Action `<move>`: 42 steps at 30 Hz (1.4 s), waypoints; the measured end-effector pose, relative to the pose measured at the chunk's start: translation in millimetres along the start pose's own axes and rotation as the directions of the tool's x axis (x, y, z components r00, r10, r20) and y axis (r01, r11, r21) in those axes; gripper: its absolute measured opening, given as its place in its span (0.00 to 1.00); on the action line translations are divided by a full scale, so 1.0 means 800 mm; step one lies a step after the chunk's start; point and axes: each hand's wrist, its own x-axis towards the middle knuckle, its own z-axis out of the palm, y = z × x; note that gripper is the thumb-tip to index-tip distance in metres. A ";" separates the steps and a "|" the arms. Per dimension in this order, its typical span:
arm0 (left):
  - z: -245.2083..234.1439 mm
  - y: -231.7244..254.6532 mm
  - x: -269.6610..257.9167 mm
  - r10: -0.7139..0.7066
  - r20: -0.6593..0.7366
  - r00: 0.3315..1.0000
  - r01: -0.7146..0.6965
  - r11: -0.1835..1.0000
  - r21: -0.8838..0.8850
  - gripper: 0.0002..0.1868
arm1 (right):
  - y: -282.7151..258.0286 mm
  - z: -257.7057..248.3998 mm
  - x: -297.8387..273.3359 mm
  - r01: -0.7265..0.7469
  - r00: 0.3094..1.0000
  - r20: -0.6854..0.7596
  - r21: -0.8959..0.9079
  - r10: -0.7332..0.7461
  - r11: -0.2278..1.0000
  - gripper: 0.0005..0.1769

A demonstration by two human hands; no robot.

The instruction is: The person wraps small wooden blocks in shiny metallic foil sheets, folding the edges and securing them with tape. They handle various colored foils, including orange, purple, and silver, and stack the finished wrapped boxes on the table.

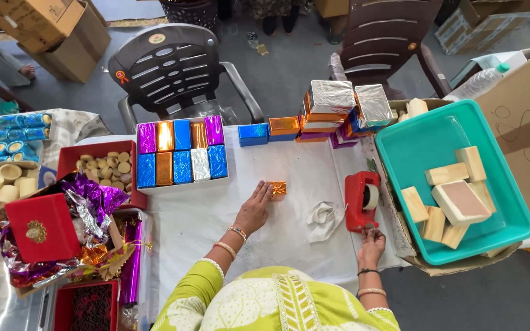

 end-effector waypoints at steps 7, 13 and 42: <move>0.000 0.000 0.000 -0.009 0.005 1.000 0.010 1.000 -0.025 0.41 | 0.004 0.003 0.006 0.016 1.000 0.004 -0.007 -0.016 1.000 0.03; 0.005 -0.003 0.000 -0.005 0.017 1.000 0.005 1.000 -0.029 0.41 | 0.006 0.003 0.012 -0.005 1.000 -0.003 -0.041 0.005 0.999 0.04; 0.008 -0.005 0.000 0.027 0.002 1.000 -0.027 0.998 -0.054 0.38 | -0.019 0.023 -0.004 0.130 0.990 0.079 -0.246 -0.114 0.961 0.03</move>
